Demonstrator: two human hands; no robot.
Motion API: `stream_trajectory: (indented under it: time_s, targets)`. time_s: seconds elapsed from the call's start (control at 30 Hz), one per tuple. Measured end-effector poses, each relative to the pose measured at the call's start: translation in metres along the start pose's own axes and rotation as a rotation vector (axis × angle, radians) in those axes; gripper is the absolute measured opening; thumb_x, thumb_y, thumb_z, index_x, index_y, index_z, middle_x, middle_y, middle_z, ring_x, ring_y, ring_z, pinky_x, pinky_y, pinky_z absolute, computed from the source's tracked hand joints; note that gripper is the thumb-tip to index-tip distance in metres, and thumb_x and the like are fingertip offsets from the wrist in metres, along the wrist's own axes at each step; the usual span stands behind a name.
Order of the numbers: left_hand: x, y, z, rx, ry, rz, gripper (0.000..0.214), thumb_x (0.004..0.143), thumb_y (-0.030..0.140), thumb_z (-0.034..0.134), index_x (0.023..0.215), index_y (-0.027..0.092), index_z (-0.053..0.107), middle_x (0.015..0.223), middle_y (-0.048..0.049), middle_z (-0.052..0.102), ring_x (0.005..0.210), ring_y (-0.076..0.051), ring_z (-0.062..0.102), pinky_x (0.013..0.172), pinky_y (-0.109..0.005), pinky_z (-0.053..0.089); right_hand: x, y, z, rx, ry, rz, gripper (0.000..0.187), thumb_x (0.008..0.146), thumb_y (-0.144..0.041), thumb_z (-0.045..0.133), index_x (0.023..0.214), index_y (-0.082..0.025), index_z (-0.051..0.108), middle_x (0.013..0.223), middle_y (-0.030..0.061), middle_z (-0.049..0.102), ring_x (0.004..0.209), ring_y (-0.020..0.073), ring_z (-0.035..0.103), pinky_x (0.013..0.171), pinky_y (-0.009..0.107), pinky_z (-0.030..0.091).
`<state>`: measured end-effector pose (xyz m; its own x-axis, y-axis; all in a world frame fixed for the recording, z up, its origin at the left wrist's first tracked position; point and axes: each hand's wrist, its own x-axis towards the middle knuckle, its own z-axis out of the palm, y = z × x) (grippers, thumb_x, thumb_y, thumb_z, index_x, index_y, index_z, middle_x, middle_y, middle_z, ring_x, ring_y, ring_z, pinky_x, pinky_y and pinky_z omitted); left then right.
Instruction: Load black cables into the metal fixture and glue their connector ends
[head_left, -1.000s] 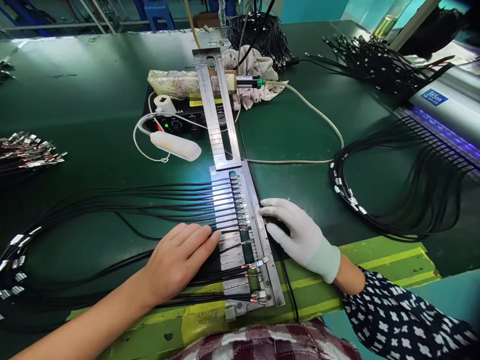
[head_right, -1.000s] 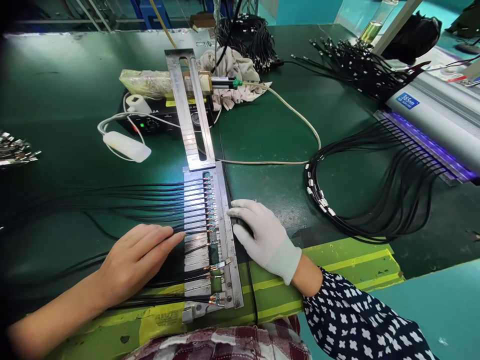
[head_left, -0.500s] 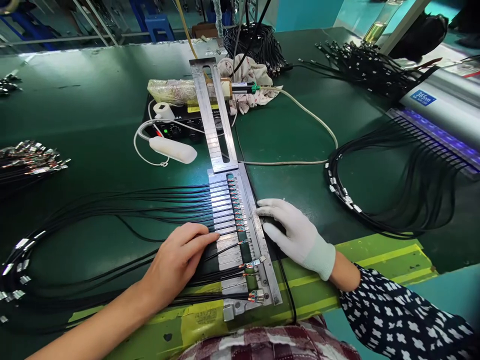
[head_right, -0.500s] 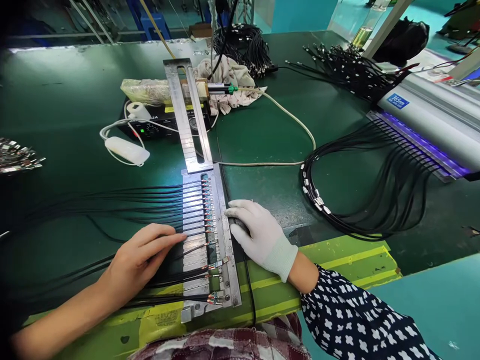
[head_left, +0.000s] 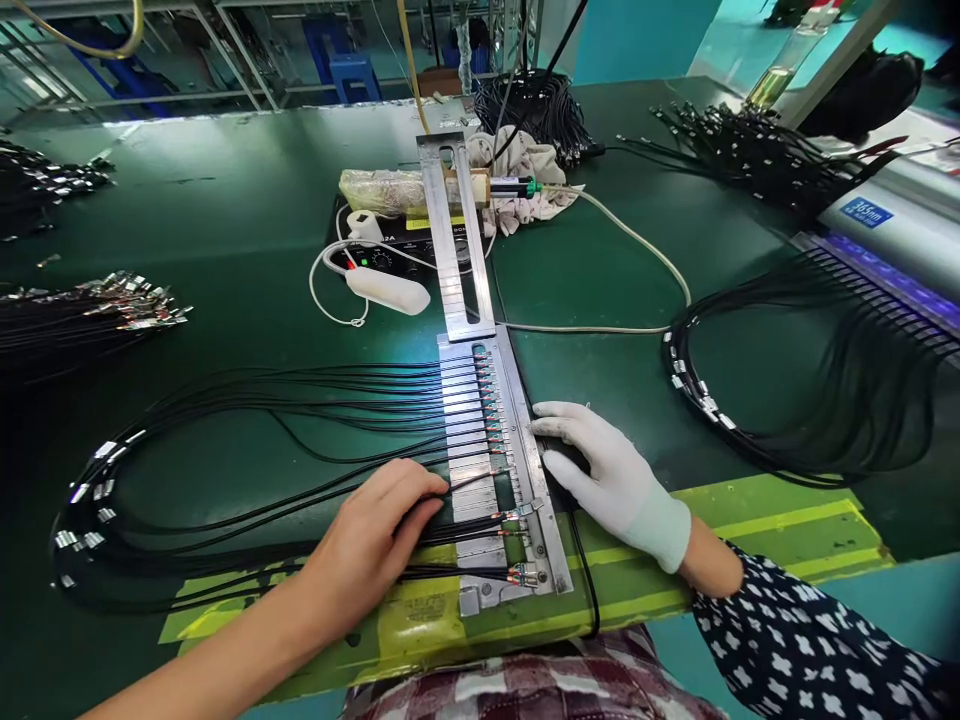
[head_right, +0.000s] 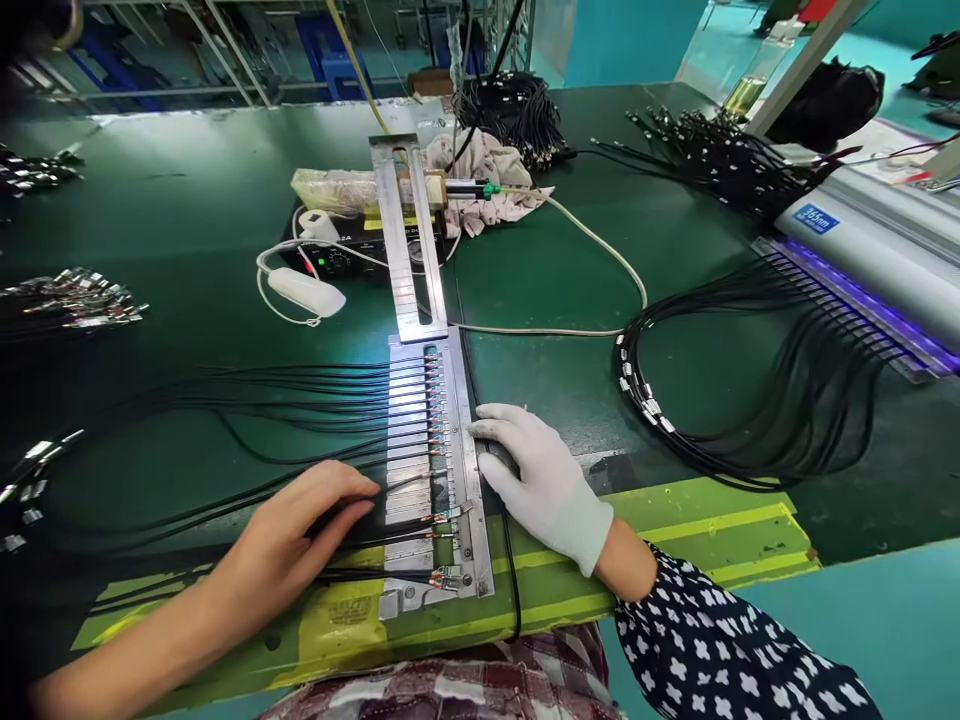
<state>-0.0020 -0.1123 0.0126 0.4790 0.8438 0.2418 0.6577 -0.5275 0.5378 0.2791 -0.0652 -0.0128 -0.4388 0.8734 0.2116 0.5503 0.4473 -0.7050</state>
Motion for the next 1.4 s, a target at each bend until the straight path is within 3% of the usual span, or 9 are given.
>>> stream_trajectory:
  time_s: [0.1,0.37,0.57,0.83,1.0,1.13,1.27,1.4]
  targets:
    - [0.004,-0.007,-0.002,0.033,0.058,0.107,0.025,0.095,0.007,0.049,0.113,0.019,0.06,0.095,-0.003,0.066,0.085,-0.011,0.063,0.077,-0.02,0.051,0.0,0.0,0.001,0.007,0.006,-0.005,0.026,0.095,-0.017,0.051,0.118,-0.021,0.063,0.129,0.0111,0.064,0.123,0.0258,0.06,0.106,0.048,0.051]
    - [0.02,-0.028,-0.013,0.179,-0.082,0.296,0.04,0.092,0.0,0.038,0.119,0.017,0.062,0.093,-0.0048,0.065,0.079,-0.012,0.059,0.071,-0.021,0.049,0.002,-0.001,0.001,0.019,0.006,0.018,0.028,0.095,-0.015,0.052,0.119,-0.022,0.064,0.13,0.0103,0.064,0.124,0.0259,0.059,0.108,0.049,0.049]
    - [0.02,-0.034,-0.013,0.205,-0.13,0.342,0.038,0.094,0.003,0.039,0.124,0.015,0.059,0.096,-0.0063,0.063,0.082,-0.014,0.058,0.074,-0.023,0.049,0.003,-0.001,0.001,0.028,0.005,0.029,0.028,0.094,-0.015,0.053,0.119,-0.022,0.064,0.13,0.0097,0.064,0.123,0.0245,0.059,0.107,0.047,0.049]
    - [0.015,-0.035,-0.004,0.068,-0.15,0.256,0.039,0.094,0.002,0.04,0.126,0.018,0.056,0.104,-0.0065,0.061,0.09,-0.014,0.058,0.078,-0.023,0.048,0.005,-0.001,-0.001,0.056,0.005,0.042,0.028,0.094,-0.015,0.053,0.118,-0.023,0.063,0.126,0.0079,0.065,0.119,0.0234,0.06,0.104,0.044,0.049]
    - [-0.003,-0.032,0.007,0.334,-0.02,0.19,0.046,0.095,0.004,0.037,0.132,0.022,0.056,0.093,-0.0047,0.057,0.08,-0.017,0.05,0.068,-0.029,0.041,0.007,-0.009,0.0,-0.023,-0.006,0.081,0.025,0.094,-0.02,0.051,0.116,-0.021,0.063,0.089,0.0044,0.068,0.083,0.0208,0.063,0.078,0.037,0.05]
    - [-0.007,-0.017,0.004,0.323,-0.066,0.18,0.037,0.098,0.012,0.043,0.132,0.018,0.055,0.091,-0.0038,0.063,0.078,-0.017,0.052,0.065,-0.03,0.038,0.01,-0.021,0.008,-0.215,-0.024,0.109,0.028,0.088,-0.026,0.061,0.115,-0.022,0.066,0.071,-0.0003,0.066,0.067,0.0204,0.061,0.072,0.036,0.04]
    - [-0.013,0.0,0.002,0.239,-0.069,0.138,0.021,0.098,0.02,0.05,0.117,0.015,0.059,0.095,-0.0045,0.067,0.083,-0.016,0.057,0.074,-0.03,0.042,0.012,-0.029,0.018,-0.311,-0.008,0.089,0.027,0.091,-0.025,0.054,0.115,-0.022,0.066,0.07,0.0001,0.068,0.066,0.0218,0.062,0.069,0.034,0.035]
    - [-0.014,0.004,0.001,0.074,-0.129,-0.023,0.014,0.098,0.023,0.051,0.105,0.021,0.062,0.091,-0.0012,0.067,0.082,-0.014,0.06,0.072,-0.026,0.047,0.014,-0.03,0.024,-0.314,0.032,0.099,0.027,0.094,-0.025,0.05,0.116,-0.02,0.065,0.074,0.0021,0.071,0.068,0.023,0.063,0.07,0.035,0.035]
